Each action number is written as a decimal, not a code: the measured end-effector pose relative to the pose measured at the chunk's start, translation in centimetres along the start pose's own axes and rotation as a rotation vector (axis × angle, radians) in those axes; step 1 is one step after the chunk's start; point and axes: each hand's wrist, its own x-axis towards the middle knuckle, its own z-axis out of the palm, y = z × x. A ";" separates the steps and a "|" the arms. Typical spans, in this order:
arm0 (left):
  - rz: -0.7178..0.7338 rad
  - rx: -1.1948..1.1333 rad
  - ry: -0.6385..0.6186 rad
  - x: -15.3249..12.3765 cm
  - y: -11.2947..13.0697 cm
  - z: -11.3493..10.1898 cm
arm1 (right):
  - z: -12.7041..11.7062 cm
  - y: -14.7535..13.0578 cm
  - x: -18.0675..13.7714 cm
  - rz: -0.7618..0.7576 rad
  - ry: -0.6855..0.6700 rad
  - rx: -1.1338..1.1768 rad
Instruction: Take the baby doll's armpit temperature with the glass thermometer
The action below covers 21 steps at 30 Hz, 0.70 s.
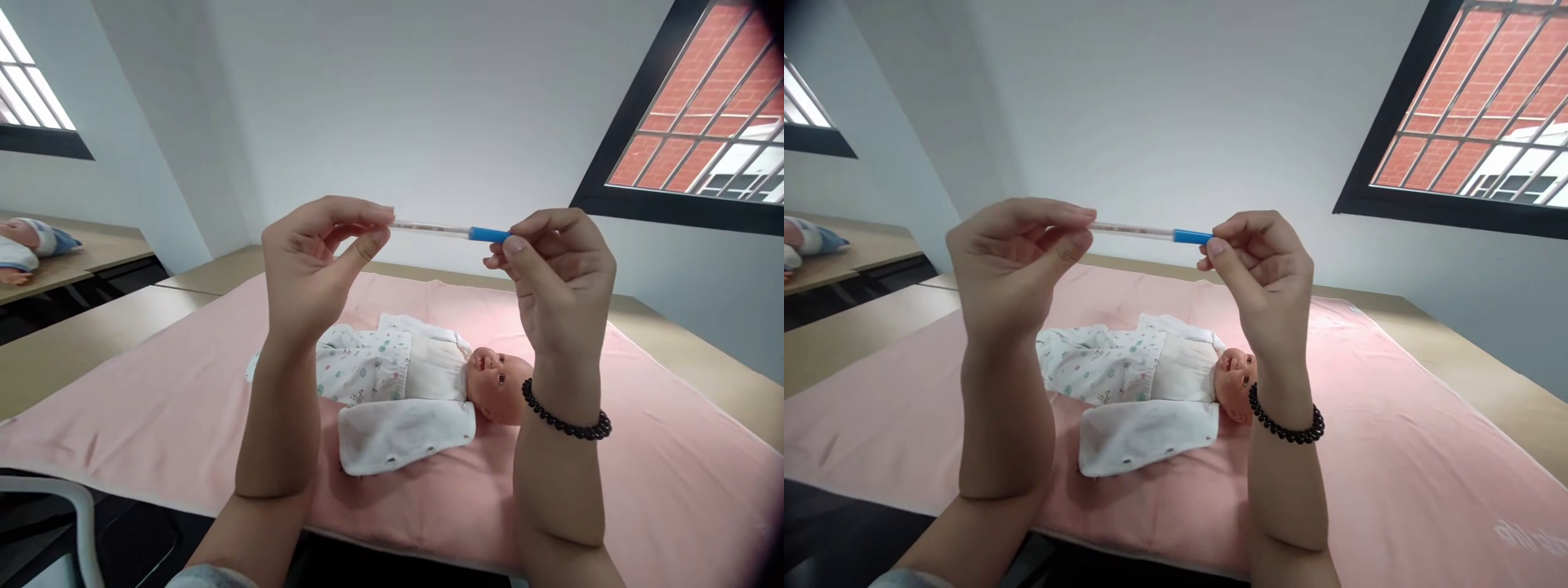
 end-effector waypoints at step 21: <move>-0.036 0.043 -0.039 0.1 -0.6 -0.1 | -0.6 0.5 0.1 0.004 -0.065 -0.026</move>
